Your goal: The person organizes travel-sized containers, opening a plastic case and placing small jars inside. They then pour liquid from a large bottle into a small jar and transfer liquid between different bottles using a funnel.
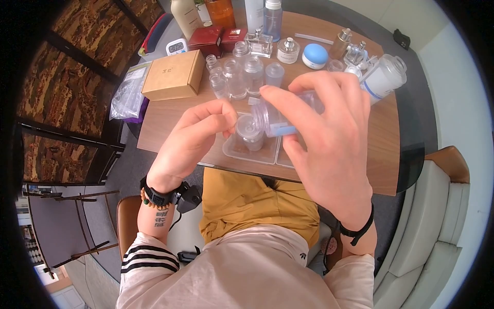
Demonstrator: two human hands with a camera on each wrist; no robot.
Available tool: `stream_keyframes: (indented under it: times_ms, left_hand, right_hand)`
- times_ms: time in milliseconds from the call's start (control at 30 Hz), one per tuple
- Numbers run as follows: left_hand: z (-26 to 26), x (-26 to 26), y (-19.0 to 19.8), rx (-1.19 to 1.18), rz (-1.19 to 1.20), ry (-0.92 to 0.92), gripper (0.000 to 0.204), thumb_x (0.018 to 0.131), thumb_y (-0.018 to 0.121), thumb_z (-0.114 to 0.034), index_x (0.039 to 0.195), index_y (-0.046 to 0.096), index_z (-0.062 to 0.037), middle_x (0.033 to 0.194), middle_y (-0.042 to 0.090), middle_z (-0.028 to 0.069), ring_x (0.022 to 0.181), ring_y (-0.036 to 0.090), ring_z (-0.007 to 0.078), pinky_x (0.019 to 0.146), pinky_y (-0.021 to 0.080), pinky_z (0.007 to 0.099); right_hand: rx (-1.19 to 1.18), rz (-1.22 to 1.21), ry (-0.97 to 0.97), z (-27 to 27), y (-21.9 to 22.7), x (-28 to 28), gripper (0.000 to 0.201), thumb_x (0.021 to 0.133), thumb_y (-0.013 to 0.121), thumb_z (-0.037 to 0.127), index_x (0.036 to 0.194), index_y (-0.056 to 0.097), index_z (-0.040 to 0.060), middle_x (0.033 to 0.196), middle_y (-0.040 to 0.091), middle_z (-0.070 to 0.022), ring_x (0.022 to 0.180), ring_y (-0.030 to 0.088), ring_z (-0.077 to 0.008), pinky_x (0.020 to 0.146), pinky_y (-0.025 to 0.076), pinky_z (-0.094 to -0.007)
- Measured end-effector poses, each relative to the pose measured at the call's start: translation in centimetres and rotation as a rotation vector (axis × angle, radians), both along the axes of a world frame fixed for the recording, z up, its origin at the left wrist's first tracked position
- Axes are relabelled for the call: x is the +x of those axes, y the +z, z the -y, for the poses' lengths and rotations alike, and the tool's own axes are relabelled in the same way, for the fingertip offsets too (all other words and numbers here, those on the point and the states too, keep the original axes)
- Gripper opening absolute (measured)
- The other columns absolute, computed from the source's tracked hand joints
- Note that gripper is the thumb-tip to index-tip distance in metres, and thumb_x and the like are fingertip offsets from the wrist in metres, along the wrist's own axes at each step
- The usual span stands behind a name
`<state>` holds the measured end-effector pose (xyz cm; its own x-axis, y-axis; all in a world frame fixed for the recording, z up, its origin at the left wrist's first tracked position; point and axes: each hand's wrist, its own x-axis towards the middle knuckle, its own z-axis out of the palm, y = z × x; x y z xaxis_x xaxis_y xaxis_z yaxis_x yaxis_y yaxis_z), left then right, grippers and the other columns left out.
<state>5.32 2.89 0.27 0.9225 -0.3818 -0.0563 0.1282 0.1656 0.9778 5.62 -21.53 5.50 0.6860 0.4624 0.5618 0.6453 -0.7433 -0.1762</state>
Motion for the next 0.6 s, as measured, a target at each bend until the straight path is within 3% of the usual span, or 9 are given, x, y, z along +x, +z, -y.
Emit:
stream_keyframes:
  times_ms: [467, 600]
  left_hand:
    - [0.14, 0.04, 0.21, 0.007, 0.017, -0.003, 0.020, 0.106, 0.059, -0.023, 0.101, 0.066, -0.0054, 0.097, 0.060, -0.0020, 0.097, 0.051, 0.0107, 0.093, 0.040, 0.0279]
    - [0.13, 0.04, 0.19, 0.000, 0.026, -0.008, 0.020, 0.106, 0.059, -0.023, 0.101, 0.066, -0.0051, 0.098, 0.060, -0.0020, 0.097, 0.051, 0.0104, 0.093, 0.040, 0.0278]
  right_hand:
    - [-0.008, 0.021, -0.009, 0.10, 0.15, 0.12, 0.062, 0.062, 0.075, -0.005, 0.121, 0.077, 0.0139, 0.114, 0.066, -0.0033, 0.112, 0.058, -0.0278, 0.097, 0.043, -0.0421]
    - [-0.006, 0.020, 0.017, 0.16, 0.18, 0.22, 0.063, 0.059, 0.080, -0.006, 0.119, 0.072, 0.0118, 0.114, 0.065, -0.0039, 0.112, 0.057, -0.0296, 0.094, 0.041, -0.0453]
